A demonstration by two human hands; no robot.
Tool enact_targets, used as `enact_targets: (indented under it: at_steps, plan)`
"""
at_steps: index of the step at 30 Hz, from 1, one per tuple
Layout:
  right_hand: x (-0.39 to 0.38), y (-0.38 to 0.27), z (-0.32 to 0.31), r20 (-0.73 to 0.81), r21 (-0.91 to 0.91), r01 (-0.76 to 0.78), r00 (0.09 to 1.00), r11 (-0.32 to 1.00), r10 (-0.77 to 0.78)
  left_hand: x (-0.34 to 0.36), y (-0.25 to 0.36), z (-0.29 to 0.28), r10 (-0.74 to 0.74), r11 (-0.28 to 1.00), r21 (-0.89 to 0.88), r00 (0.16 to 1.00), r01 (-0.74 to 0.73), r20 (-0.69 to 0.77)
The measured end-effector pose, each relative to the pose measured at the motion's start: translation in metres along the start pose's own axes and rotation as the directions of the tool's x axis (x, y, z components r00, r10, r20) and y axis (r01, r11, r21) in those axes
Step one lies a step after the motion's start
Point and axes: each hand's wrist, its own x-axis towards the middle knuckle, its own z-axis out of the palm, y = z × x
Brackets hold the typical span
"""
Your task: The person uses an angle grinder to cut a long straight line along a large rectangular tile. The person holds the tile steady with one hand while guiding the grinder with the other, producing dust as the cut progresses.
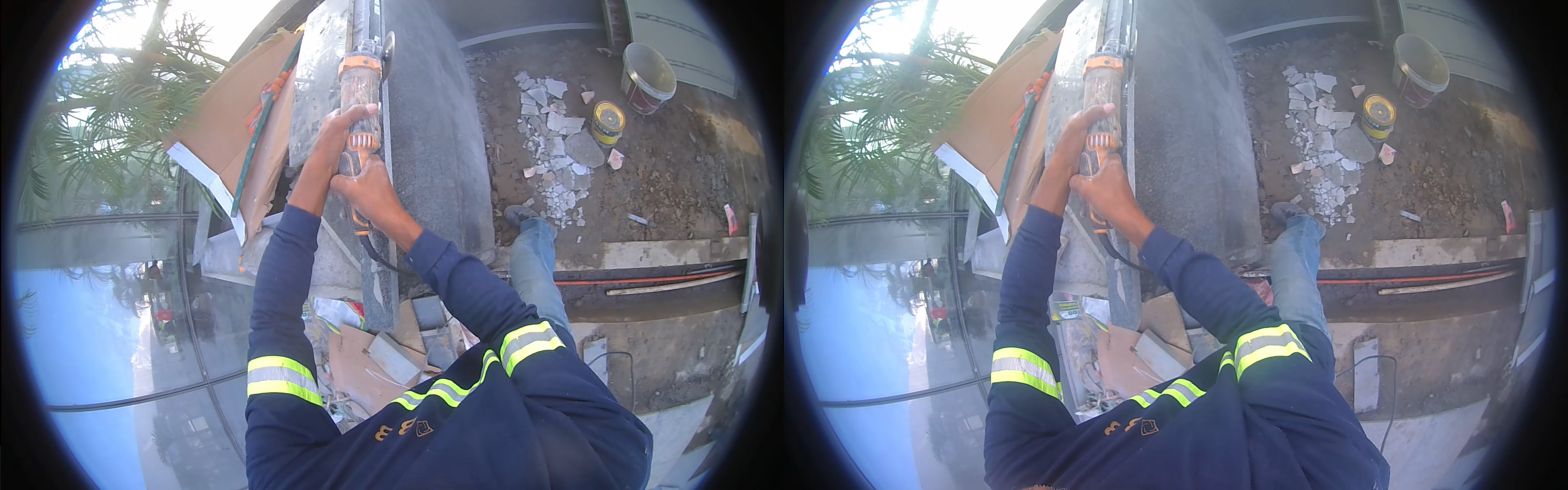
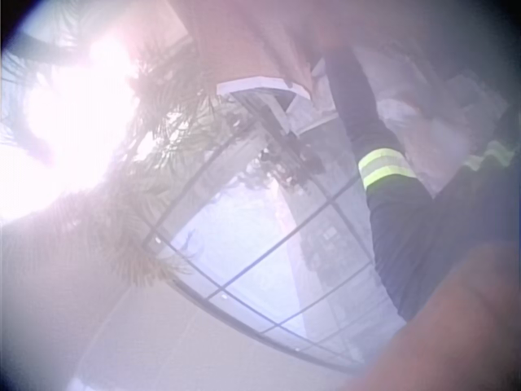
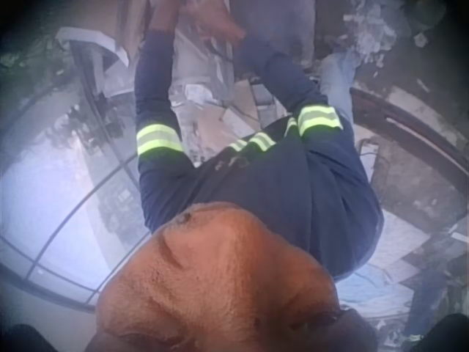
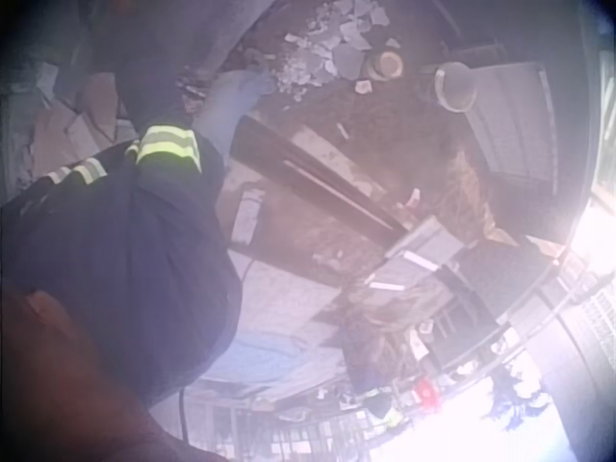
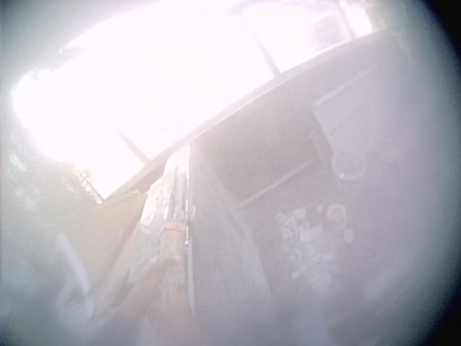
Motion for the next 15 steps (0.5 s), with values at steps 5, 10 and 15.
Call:
enact_targets:
  at_steps: [5,10,15]
  plan:
    - [0.001,-0.013,-0.008,0.094,0.012,-0.121,0.988,0.993,0.119,0.004,-0.002,-0.004,-0.02,1.0,-0.011,1.0,0.02,-0.014]
    - [-0.002,-0.018,-0.007,0.087,0.033,-0.13,0.988,0.991,0.127,0.0,0.001,-0.002,-0.026,1.0,-0.012,1.0,0.026,-0.003]
    - [-0.017,-0.021,-0.006,0.032,-0.014,-0.009,0.999,1.0,0.009,-0.012,0.004,0.002,-0.02,1.0,-0.005,1.0,0.02,0.008]
